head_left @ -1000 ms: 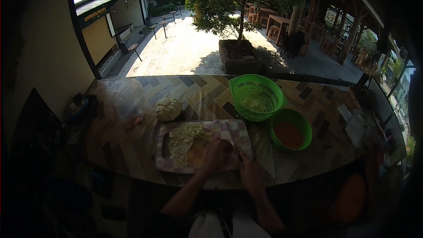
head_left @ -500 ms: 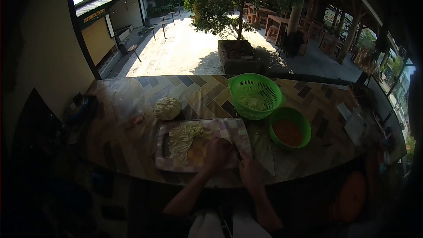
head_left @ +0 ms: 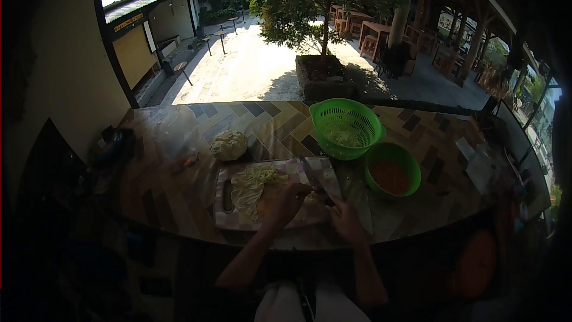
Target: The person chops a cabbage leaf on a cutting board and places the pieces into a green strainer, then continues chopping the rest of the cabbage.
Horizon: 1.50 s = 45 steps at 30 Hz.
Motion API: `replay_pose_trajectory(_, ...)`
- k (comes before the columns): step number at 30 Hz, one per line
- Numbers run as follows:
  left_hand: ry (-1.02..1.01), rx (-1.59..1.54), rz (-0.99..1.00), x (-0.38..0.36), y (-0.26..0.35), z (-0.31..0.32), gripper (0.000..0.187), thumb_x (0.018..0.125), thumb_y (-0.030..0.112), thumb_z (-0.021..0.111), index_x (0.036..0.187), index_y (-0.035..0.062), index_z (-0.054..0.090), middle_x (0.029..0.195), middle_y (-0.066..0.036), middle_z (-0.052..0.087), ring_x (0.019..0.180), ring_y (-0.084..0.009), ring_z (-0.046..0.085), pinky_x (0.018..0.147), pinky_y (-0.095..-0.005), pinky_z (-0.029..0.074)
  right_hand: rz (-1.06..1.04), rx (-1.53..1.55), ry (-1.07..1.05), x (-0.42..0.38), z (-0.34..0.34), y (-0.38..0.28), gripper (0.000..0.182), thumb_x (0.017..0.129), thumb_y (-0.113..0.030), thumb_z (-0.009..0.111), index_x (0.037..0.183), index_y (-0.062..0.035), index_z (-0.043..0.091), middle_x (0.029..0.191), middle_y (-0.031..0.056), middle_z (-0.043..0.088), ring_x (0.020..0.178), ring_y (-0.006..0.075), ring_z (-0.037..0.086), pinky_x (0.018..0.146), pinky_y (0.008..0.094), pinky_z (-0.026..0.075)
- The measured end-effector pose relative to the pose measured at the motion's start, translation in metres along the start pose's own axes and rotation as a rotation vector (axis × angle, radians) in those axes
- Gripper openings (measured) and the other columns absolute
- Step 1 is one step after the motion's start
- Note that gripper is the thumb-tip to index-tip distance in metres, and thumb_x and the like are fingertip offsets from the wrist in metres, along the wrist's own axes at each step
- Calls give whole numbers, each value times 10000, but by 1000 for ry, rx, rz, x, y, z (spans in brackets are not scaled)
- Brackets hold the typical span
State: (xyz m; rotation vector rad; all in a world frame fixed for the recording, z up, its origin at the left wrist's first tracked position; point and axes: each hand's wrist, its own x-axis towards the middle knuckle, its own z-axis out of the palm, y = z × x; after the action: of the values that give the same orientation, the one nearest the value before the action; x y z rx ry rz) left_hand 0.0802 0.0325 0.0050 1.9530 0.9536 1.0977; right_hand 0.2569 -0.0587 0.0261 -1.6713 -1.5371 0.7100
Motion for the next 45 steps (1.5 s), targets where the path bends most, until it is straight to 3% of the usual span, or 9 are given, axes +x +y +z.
replay_pose_trajectory(5,0,106,24,1,5,-6,179,776,-25,661,940,12,723,909,-141,700,867,-271,675,793,-359,517,110,-40,-31,-14,2,-11,431,923,-207,581,1299,0,543,912,247,658,910,390,652,773,416,490)
replay_pose_trajectory(11,-39,-41,-40,3,-5,-5,155,733,-12,695,878,36,721,872,-94,689,833,-239,655,769,-344,505,26,-30,23,-17,4,-11,426,921,-204,583,1306,-24,549,949,271,645,936,410,638,786,424,486)
replay_pose_trajectory(17,-111,-37,-12,9,-2,-17,162,718,-26,696,875,12,691,870,-88,697,845,-219,662,776,-336,507,18,-38,81,-17,4,-4,425,905,-208,626,1280,-16,572,1057,267,654,1027,343,651,838,380,491)
replay_pose_trajectory(24,-150,-37,110,12,-10,-16,165,756,-11,678,921,0,690,891,-100,702,883,-238,674,803,-346,516,23,-68,55,-18,-1,-10,427,921,-222,591,1310,-50,550,1064,251,646,1009,408,619,817,428,504)
replay_pose_trajectory(27,-29,39,11,8,-2,-16,151,775,20,675,923,-2,696,871,-112,703,895,-249,672,810,-355,514,51,-83,40,-20,-1,-15,428,919,-216,597,1307,-42,550,1023,252,657,985,407,629,805,422,505)
replay_pose_trajectory(30,-80,90,-273,0,22,-18,152,778,42,679,920,-7,705,866,-142,694,897,-274,661,817,-369,507,117,-82,-6,-24,-3,-35,430,916,-198,603,1307,-27,546,1005,264,658,989,404,634,812,407,500)
replay_pose_trajectory(33,-33,145,-99,-3,5,-7,156,773,50,684,912,-14,715,864,-175,685,853,-301,656,784,-387,511,122,-157,-34,-28,6,-35,427,920,-173,577,1317,-24,529,952,265,654,926,427,632,756,444,499)
replay_pose_trajectory(41,-1,70,-101,-4,-9,0,150,778,69,685,898,-13,721,868,-185,673,815,-314,659,725,-386,523,106,-399,18,-21,42,-28,429,910,-119,546,1328,-30,510,829,276,639,822,433,633,699,505,480)
replay_pose_trajectory(45,-8,96,-190,-4,3,-4,155,784,83,702,899,-20,717,886,-175,667,821,-300,670,727,-375,529,75,-247,-17,4,33,-23,415,922,-147,543,1310,-3,512,856,278,643,847,428,634,738,486,492)
